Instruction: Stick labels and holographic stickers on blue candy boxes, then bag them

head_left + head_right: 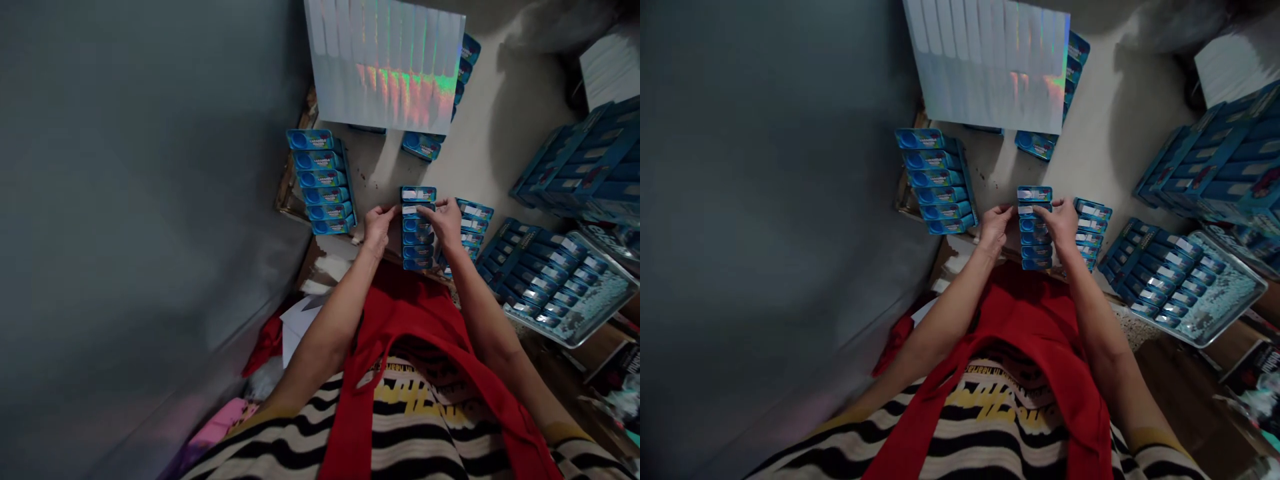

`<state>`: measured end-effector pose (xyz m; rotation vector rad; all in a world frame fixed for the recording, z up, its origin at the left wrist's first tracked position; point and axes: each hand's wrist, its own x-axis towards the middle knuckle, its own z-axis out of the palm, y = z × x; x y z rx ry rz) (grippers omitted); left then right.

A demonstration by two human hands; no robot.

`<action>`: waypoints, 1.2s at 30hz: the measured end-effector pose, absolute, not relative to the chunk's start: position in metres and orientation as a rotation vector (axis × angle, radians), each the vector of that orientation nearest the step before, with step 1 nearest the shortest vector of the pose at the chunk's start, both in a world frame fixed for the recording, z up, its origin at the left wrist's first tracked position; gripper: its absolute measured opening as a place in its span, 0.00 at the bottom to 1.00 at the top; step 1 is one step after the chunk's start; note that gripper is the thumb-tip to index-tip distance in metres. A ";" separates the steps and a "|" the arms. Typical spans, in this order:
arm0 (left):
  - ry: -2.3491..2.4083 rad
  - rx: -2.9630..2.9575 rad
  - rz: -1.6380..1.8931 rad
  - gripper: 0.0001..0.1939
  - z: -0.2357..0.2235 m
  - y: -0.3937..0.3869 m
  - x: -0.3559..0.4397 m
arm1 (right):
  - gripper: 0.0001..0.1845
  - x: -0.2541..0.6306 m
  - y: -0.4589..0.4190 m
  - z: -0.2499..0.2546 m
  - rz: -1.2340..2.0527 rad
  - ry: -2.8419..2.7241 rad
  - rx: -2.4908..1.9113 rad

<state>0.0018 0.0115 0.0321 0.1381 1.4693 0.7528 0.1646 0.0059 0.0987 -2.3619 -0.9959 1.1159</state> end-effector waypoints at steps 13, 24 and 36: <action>1.154 0.259 0.527 0.34 0.139 -0.041 -0.015 | 0.32 0.138 -0.011 0.156 1.350 -0.545 -1.974; 1.290 0.270 0.526 0.27 0.117 -0.036 -0.039 | 0.29 0.145 -0.048 0.150 1.359 -0.561 -1.992; 1.496 0.777 0.536 0.07 0.090 -0.002 -0.039 | 0.13 0.130 -0.035 0.115 0.946 -0.983 -2.192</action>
